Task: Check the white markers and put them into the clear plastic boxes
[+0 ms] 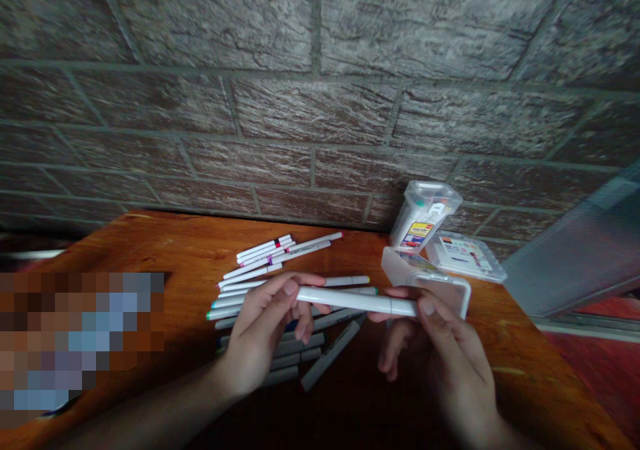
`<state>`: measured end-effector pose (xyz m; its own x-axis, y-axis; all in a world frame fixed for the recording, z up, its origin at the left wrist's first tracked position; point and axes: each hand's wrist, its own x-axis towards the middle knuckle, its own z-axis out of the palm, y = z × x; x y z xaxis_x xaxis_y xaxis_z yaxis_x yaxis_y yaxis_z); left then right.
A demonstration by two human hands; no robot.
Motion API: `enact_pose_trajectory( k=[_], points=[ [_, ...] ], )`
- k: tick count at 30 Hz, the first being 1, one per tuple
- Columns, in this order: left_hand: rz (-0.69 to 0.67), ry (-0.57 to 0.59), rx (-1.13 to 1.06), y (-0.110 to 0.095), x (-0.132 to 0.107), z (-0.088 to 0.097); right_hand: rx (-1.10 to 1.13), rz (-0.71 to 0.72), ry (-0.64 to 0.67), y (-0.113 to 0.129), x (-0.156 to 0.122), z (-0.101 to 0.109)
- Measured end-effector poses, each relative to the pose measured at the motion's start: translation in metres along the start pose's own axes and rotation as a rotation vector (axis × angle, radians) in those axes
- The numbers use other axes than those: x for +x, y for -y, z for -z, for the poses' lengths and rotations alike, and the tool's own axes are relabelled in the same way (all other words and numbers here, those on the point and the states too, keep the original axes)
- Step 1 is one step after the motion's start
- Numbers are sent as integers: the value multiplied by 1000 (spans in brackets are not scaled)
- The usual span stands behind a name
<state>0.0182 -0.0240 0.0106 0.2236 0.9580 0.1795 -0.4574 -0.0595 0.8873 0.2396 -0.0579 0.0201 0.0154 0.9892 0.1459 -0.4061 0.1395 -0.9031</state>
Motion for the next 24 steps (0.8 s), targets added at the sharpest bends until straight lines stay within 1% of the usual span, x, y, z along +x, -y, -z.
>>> enact_pose_trajectory(
  k=[24],
  points=[
    [11,-27,2,0,0,0,-48,-12,-10,1,0,0]
  ],
)
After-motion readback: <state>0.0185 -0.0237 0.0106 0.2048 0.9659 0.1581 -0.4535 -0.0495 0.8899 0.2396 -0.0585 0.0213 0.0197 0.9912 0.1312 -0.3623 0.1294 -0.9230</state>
